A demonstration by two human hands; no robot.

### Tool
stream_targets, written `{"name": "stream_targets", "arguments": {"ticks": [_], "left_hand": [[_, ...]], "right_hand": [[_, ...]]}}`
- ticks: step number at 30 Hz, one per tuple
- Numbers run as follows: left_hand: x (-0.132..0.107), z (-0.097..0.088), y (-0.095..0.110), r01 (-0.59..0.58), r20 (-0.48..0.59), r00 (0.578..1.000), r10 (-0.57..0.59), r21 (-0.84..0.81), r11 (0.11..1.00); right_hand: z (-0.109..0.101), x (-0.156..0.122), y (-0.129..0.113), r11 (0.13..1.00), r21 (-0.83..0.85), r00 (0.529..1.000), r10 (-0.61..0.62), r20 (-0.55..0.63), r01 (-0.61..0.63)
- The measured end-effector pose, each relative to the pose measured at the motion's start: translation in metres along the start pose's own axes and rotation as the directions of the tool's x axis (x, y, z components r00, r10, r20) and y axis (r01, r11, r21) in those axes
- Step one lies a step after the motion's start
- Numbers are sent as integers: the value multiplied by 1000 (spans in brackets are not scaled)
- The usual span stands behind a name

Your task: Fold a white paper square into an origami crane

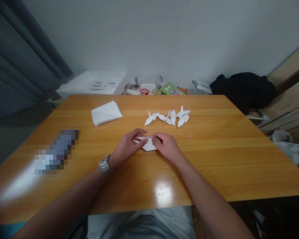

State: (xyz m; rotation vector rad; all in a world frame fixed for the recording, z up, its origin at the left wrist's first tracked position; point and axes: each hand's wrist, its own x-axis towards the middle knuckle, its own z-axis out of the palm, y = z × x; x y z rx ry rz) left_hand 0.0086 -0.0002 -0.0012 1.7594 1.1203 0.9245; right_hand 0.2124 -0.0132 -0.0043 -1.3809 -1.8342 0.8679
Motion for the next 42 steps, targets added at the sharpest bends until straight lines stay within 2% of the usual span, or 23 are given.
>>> {"name": "stream_targets", "arguments": {"ticks": [4, 11, 17, 23, 26, 31, 42], "left_hand": [[-2, 2, 4, -31, 52, 998, 26, 101, 994], [-1, 8, 5, -12, 5, 1000, 12, 154, 988], [-2, 11, 6, -11, -38, 999, 20, 227, 974], [-2, 13, 6, -1, -36, 999, 10, 227, 974], [-2, 12, 7, 11, -50, 999, -1, 202, 979], [-1, 7, 6, 10, -81, 997, 4, 172, 985], [2, 3, 3, -24, -22, 999, 24, 32, 999]], "right_hand": [[2, 0, -3, 996, -74, 999, -43, 1, 43], [8, 1, -6, 974, -220, 997, -58, -42, 47], [12, -1, -14, 906, -424, 994, -51, -99, 4], [13, 0, -16, 859, -511, 995, -71, -76, 23], [9, 1, -14, 904, -425, 996, -69, -59, 37], [3, 1, -11, 992, -116, 999, -45, 0, 45], [3, 3, -6, 991, 133, 1000, 23, 8, -24]]}}
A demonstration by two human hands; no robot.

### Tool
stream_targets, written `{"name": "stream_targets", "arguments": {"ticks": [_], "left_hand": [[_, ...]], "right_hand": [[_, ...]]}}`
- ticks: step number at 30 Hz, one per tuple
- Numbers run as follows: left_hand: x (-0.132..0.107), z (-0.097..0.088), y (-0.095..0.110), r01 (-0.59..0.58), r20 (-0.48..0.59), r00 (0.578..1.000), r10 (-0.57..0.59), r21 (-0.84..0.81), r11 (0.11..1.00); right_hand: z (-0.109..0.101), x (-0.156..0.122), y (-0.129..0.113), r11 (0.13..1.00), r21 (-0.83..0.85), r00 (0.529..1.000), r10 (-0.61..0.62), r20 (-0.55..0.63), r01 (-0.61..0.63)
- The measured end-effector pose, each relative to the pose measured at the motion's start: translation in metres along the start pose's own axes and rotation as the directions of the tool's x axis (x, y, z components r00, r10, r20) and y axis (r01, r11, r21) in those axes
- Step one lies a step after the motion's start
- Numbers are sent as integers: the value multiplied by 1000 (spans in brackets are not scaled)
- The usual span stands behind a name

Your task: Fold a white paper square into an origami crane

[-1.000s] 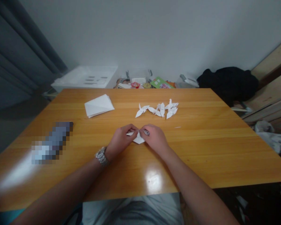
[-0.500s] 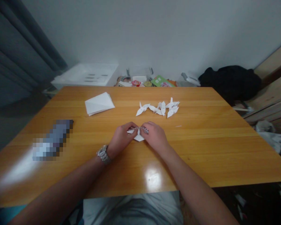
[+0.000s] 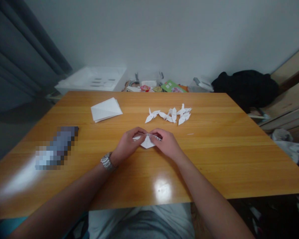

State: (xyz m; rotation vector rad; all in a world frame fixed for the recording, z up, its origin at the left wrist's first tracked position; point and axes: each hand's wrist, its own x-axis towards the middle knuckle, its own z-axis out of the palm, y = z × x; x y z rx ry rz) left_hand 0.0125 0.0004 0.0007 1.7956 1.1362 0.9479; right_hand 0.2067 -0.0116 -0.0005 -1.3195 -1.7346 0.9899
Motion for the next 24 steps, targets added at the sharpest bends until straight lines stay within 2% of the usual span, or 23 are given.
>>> {"name": "stream_targets", "arguments": {"ticks": [5, 12, 18, 21, 24], "left_hand": [[-1, 3, -3, 4, 56, 998, 3, -117, 993], [0, 0, 3, 19, 45, 999, -14, -117, 993], [-1, 1, -4, 144, 184, 978, -96, -267, 953], [0, 1, -6, 146, 165, 981, -105, -266, 953], [2, -1, -5, 93, 116, 991, -70, -204, 975]], "right_hand": [[2, 0, 1, 999, 38, 1000, 2, -5, -2], [1, -2, 1, 999, 14, 998, -40, -50, 41], [0, -2, 1, 996, -10, 995, -85, -59, 84], [-1, -2, 1, 995, -14, 994, -95, -59, 94], [-3, -3, -2, 992, -52, 992, -121, -26, 119]]}}
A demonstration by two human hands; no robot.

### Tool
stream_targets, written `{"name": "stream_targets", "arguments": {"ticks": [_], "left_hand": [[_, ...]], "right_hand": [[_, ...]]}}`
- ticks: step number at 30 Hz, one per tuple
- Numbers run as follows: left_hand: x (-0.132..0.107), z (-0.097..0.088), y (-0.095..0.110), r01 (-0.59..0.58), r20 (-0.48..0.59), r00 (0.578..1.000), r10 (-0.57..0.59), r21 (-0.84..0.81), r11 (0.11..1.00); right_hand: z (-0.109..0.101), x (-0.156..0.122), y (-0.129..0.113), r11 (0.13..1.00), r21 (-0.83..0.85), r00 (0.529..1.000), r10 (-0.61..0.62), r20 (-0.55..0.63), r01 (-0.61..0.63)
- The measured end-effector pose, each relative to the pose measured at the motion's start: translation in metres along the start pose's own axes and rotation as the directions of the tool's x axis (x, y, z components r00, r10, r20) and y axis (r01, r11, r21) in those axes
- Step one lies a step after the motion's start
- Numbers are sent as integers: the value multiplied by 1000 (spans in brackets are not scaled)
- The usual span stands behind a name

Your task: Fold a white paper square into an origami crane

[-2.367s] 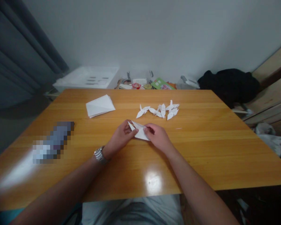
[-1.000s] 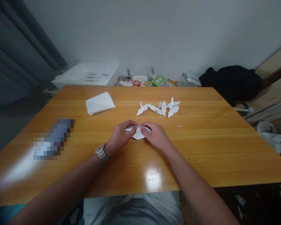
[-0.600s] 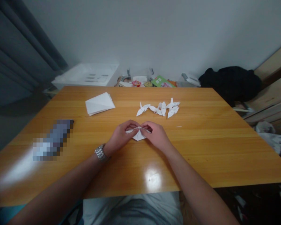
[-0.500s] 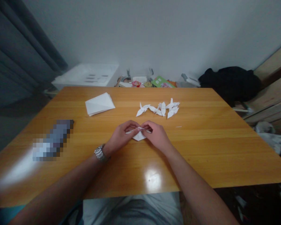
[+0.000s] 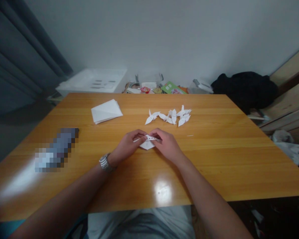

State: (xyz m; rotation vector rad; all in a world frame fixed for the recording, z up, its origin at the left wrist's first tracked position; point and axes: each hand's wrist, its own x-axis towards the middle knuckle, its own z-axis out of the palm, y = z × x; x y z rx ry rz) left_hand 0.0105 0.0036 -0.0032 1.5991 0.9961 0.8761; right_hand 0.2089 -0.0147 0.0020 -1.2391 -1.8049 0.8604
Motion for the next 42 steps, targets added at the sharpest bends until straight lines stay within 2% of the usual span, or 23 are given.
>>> {"name": "stream_targets", "arguments": {"ticks": [4, 7, 11, 20, 33, 42], "left_hand": [[1, -2, 5, -52, -45, 997, 56, 87, 995], [0, -2, 7, -54, -57, 997, 58, 62, 997], [0, -1, 4, -49, -37, 998, 50, 6, 999], [-1, 0, 4, -46, -13, 999, 45, -26, 999], [0, -1, -1, -25, -24, 999, 23, -68, 997], [-3, 1, 8, -78, -36, 996, 77, -25, 997]], "right_hand": [[-3, -1, -4, 1000, -11, 1000, -9, 24, 9], [-3, -1, 0, 998, 55, 1000, 28, 5, -28], [-3, 0, 5, 996, 57, 998, 70, -4, -69], [-4, 0, -1, 1000, 1, 1000, 20, -16, -20], [-2, 0, 3, 997, 55, 998, 55, -34, -53], [-4, -1, 0, 997, 67, 996, 38, -78, -32]]}}
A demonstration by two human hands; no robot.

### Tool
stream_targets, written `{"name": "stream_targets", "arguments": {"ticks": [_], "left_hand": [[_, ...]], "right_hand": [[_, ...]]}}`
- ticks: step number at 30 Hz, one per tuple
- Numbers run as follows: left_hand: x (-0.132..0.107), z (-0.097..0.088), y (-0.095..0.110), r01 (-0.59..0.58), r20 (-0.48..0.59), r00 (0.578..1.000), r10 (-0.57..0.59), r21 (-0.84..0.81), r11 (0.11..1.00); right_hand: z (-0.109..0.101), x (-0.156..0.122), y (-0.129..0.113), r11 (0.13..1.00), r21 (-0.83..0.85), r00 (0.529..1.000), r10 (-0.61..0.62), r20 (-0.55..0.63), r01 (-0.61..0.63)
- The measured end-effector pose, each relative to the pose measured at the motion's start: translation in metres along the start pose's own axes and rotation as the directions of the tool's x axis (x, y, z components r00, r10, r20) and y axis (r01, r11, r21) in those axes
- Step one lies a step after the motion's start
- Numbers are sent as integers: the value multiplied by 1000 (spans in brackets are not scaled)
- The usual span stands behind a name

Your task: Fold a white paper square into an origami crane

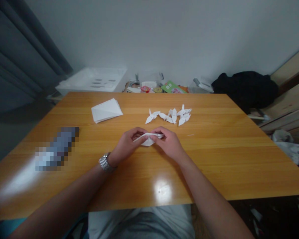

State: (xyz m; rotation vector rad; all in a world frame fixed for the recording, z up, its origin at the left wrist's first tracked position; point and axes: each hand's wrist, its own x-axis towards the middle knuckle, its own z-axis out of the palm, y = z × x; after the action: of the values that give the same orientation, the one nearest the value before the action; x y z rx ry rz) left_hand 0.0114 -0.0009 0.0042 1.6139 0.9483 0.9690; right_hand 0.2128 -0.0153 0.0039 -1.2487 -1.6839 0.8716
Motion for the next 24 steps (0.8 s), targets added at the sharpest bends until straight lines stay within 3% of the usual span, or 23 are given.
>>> {"name": "stream_targets", "arguments": {"ticks": [9, 13, 17, 24], "left_hand": [[1, 0, -4, -70, -28, 997, 71, 23, 997], [-1, 1, -2, -122, 28, 993, 119, 138, 983], [-2, -1, 2, -106, -18, 994, 112, 209, 972], [-4, 2, 3, -60, -22, 997, 72, 346, 936]], "right_hand": [[2, 0, 0, 997, 62, 997, -52, 51, 49], [2, 1, 1, 998, 53, 1000, -23, 10, 23], [3, 0, 1, 998, 58, 998, -6, 55, 3], [9, 0, 1, 994, -106, 1000, 0, 23, 3]]}}
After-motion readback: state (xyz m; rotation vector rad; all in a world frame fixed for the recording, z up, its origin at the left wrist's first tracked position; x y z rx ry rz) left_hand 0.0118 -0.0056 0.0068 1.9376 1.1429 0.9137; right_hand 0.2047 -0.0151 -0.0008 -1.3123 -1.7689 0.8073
